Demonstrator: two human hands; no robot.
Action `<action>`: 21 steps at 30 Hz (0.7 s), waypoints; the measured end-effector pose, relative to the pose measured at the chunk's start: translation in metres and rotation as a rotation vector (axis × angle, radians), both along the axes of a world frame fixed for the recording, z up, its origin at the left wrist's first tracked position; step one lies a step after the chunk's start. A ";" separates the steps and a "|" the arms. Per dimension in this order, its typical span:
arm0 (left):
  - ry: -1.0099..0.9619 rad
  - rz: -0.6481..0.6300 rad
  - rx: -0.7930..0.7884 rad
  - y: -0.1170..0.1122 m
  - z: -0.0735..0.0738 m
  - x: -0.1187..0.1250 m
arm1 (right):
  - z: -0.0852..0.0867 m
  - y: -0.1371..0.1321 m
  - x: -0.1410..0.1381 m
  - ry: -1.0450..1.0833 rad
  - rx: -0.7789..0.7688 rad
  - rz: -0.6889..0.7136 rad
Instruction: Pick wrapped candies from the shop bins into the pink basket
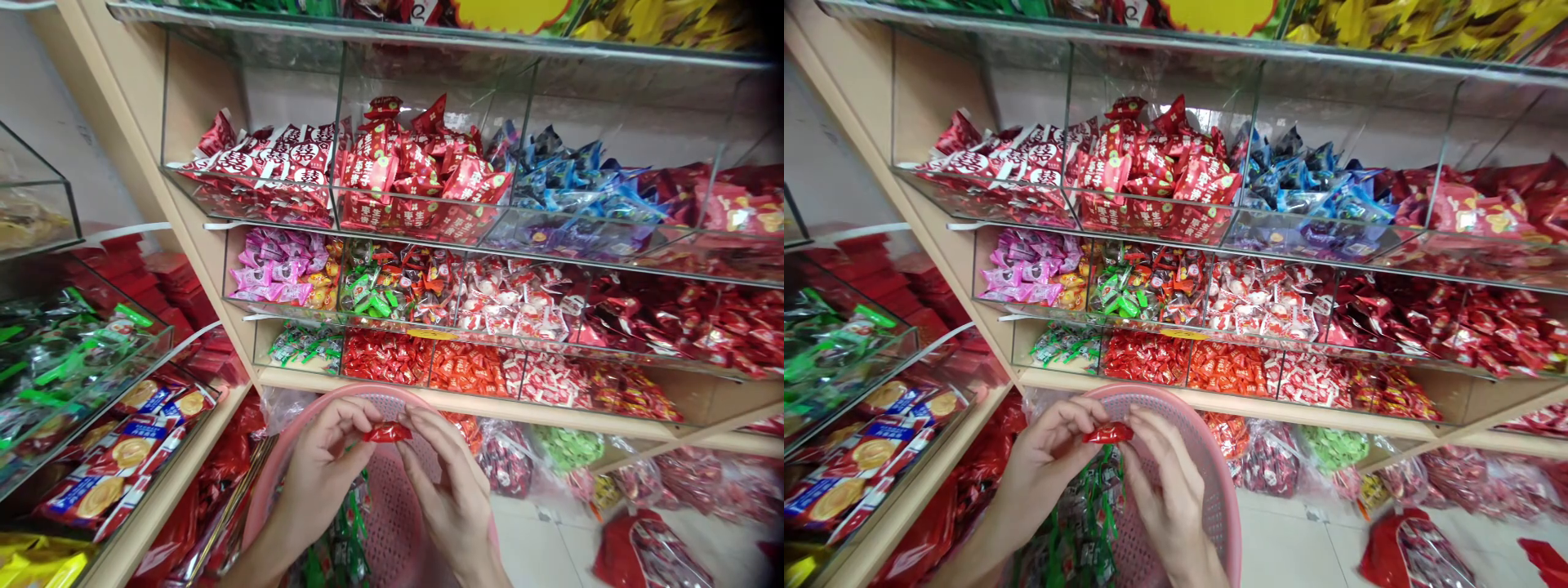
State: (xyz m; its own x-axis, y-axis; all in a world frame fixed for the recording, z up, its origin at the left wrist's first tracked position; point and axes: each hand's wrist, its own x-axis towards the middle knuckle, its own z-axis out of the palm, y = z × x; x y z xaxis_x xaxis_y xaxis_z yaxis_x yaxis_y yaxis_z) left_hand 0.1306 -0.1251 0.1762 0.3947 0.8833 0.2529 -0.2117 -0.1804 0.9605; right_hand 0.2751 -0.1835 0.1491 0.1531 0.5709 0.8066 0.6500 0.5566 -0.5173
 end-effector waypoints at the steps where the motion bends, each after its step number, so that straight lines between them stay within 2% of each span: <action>1: 0.001 -0.001 0.009 0.000 0.000 0.000 | 0.001 0.000 0.000 -0.007 -0.003 0.004; 11: -0.011 -0.002 0.021 0.001 -0.003 0.000 | 0.000 -0.001 0.000 0.012 -0.026 0.004; 21: 0.035 0.020 -0.005 -0.001 0.003 0.001 | -0.004 0.000 0.000 0.066 -0.051 0.007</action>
